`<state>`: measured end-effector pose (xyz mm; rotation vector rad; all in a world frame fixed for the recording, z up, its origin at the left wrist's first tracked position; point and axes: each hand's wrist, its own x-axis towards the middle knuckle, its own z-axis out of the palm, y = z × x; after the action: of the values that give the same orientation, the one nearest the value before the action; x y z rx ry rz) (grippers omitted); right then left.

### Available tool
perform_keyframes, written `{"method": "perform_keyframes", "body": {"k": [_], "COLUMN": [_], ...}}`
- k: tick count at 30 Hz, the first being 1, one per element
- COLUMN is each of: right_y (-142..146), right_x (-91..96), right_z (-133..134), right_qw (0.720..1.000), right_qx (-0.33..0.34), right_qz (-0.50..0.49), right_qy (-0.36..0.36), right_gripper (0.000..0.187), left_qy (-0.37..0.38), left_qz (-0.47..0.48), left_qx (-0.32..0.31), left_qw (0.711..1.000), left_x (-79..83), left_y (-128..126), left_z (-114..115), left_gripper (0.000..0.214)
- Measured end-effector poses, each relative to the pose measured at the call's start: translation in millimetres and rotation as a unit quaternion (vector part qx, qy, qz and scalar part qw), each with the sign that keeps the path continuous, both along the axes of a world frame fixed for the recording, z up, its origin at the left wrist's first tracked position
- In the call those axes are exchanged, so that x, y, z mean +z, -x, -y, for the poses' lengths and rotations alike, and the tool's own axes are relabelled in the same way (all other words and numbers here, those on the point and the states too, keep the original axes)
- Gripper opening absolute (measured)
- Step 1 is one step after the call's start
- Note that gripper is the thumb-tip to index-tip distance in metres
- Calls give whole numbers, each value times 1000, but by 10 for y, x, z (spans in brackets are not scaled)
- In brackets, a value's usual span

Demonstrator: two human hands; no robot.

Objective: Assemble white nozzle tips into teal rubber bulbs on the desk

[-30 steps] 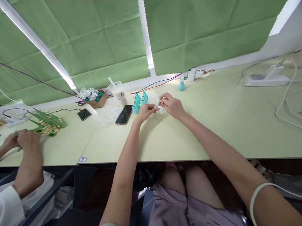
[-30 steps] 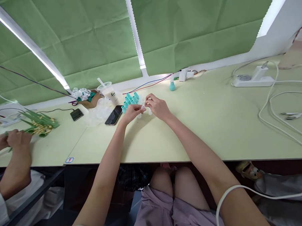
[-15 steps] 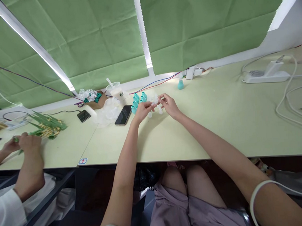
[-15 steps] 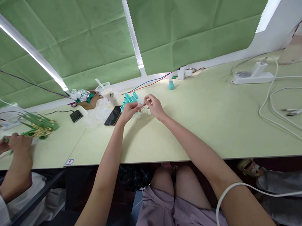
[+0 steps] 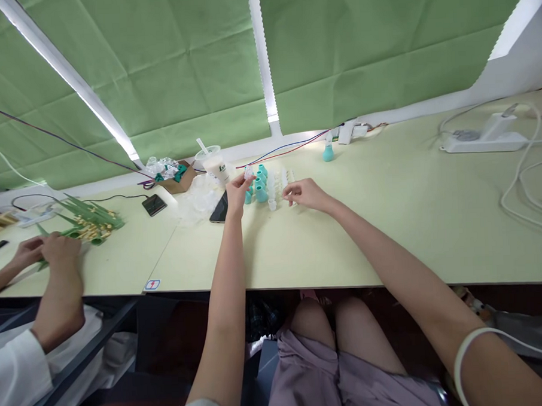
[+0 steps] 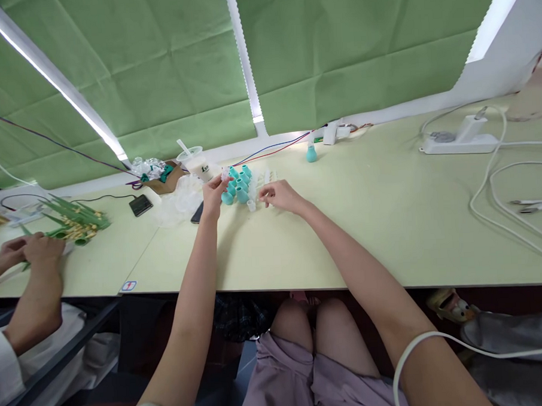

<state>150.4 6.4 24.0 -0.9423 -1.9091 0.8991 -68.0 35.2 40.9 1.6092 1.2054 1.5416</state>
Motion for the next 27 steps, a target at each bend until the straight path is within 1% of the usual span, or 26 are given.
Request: {"method": "perform_keyframes", "body": {"k": [2,4,7,9,11,14,18,21,24,27], "right_y": [86,122,101,69,46,58,163,244,273,266], "right_x": [-13,-22,-41,-62,-79,-78,-60,-82,-131,-179], "right_z": [65,89,73,51,33,12,-16,-37,-56,-71], "right_qw": [998,994,979,955,925,889,863,848,847,852], "right_qx": [27,31,-17,-62,-95,-112,-116,-125,-140,-149], "right_qz": [54,90,165,226,283,341,372,391,387,376], "right_qy": [-13,-43,-118,-181,-234,-284,-322,-336,-335,-334], "right_gripper": [13,13,12,14,18,20,19,21,19,15], "left_qy": [4,8,4,-1,-4,1,10,15,15,-5], "left_qz": [11,24,47,52,53,52,62,81,70,38], "left_qx": [4,-5,-22,-27,-33,-43,-65,-81,-70,-36], "left_qw": [1000,1000,999,998,998,998,996,993,995,999], "left_x": [-19,-34,-45,-47,-48,-59,-81,-88,-82,-72], "left_y": [25,35,38,39,40,41,29,10,-2,2], "left_z": [-13,-24,-35,-36,-35,-37,-51,-63,-71,-72], "left_gripper": [38,43,58,60,55,48,43,39,38,37]}}
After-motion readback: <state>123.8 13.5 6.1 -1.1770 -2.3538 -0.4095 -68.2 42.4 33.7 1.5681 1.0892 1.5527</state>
